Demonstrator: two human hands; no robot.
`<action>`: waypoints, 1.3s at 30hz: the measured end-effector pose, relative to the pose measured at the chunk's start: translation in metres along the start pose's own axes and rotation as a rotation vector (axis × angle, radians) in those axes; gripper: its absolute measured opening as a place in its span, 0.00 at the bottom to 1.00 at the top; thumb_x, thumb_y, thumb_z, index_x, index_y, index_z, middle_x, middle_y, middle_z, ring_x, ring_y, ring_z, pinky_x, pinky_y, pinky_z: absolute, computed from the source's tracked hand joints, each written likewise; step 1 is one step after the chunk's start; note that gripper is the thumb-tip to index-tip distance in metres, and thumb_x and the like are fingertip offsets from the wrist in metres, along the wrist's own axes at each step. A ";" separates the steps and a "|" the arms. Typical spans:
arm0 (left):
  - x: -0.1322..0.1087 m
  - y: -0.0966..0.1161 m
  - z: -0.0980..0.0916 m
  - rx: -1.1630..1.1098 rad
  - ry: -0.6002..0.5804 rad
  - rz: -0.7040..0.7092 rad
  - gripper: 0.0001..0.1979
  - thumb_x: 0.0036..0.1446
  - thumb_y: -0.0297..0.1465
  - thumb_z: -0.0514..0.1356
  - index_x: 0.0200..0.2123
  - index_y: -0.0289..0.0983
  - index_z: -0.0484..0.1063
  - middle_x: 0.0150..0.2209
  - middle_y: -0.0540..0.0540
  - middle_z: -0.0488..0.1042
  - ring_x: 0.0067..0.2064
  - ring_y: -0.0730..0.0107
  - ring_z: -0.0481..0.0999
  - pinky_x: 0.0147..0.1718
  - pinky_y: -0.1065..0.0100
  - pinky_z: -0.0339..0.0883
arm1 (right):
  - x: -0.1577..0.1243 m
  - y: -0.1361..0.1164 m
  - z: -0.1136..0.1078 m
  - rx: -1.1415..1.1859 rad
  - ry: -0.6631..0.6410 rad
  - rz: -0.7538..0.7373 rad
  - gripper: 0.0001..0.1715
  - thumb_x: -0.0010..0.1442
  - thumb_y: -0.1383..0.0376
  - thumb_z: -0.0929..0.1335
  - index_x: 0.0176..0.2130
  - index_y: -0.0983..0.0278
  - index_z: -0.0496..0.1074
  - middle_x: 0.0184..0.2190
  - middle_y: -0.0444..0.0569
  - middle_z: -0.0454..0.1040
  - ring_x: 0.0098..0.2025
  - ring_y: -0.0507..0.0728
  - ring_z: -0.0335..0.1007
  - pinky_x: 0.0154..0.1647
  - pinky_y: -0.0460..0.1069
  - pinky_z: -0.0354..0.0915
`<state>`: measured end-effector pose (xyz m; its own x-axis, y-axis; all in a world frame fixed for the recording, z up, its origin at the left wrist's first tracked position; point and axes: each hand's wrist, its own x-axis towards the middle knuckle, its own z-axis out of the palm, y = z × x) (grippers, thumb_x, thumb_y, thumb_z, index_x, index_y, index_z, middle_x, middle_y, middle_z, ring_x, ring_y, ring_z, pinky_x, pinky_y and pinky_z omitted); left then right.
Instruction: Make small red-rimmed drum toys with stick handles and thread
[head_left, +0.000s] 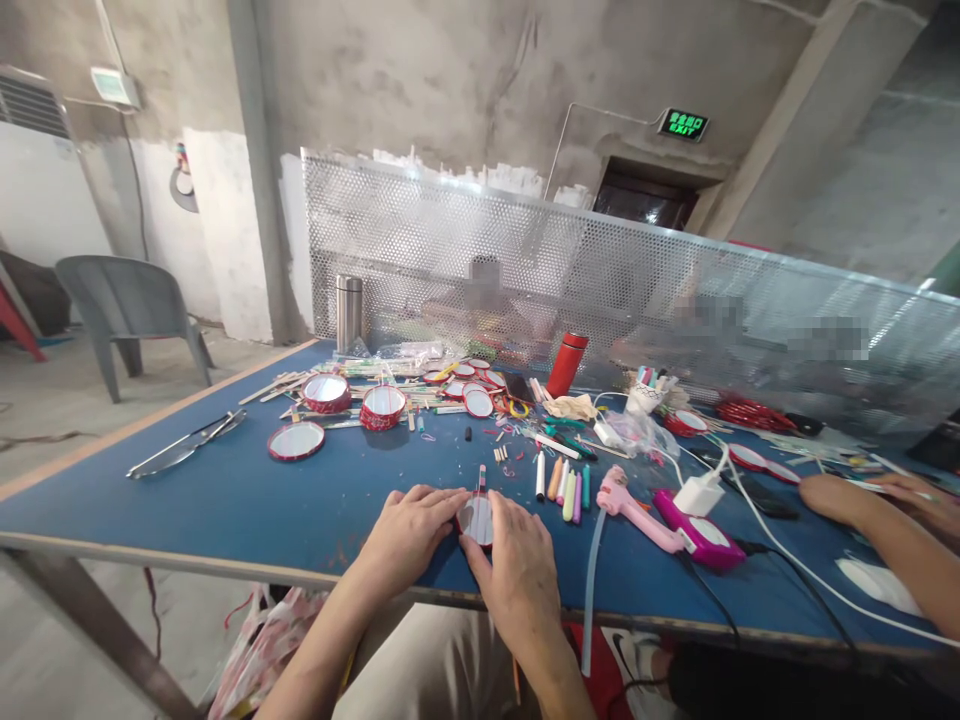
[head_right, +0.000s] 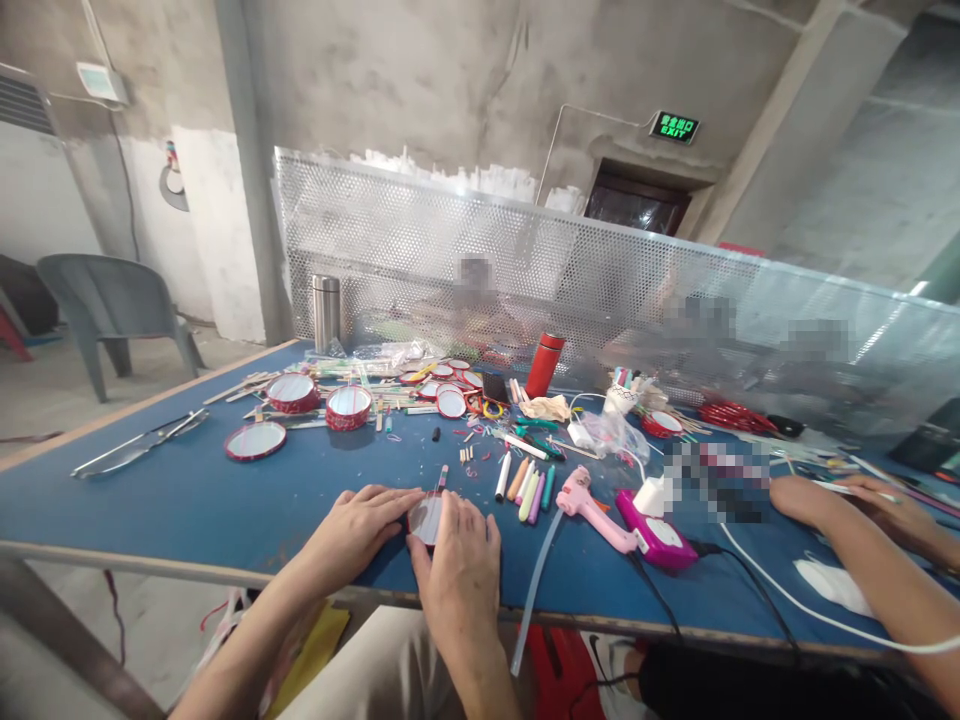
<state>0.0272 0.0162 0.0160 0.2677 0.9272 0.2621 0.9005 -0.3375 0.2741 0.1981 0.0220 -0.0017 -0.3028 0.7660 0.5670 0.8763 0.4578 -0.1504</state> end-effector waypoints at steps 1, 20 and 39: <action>0.000 0.000 0.000 0.000 0.002 0.000 0.24 0.61 0.26 0.51 0.59 0.48 0.62 0.58 0.48 0.69 0.54 0.61 0.68 0.45 0.60 0.62 | 0.000 0.000 0.000 0.002 -0.001 -0.001 0.26 0.61 0.60 0.65 0.56 0.66 0.61 0.52 0.59 0.71 0.54 0.64 0.65 0.55 0.61 0.58; 0.000 0.001 -0.001 -0.002 0.018 0.012 0.23 0.62 0.25 0.49 0.58 0.47 0.65 0.57 0.46 0.71 0.53 0.61 0.70 0.45 0.61 0.64 | 0.001 -0.001 -0.001 -0.014 -0.012 -0.004 0.27 0.61 0.60 0.65 0.57 0.67 0.60 0.52 0.59 0.70 0.54 0.64 0.65 0.55 0.61 0.58; -0.001 0.001 0.000 -0.016 0.015 0.001 0.21 0.64 0.27 0.49 0.58 0.47 0.65 0.57 0.46 0.70 0.54 0.60 0.70 0.44 0.60 0.63 | 0.003 -0.002 -0.004 -0.014 -0.058 0.011 0.28 0.60 0.60 0.66 0.57 0.68 0.61 0.52 0.59 0.71 0.55 0.64 0.65 0.55 0.60 0.57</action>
<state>0.0277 0.0147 0.0164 0.2629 0.9244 0.2763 0.8947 -0.3408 0.2889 0.1972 0.0210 0.0036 -0.3135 0.7961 0.5177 0.8847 0.4429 -0.1454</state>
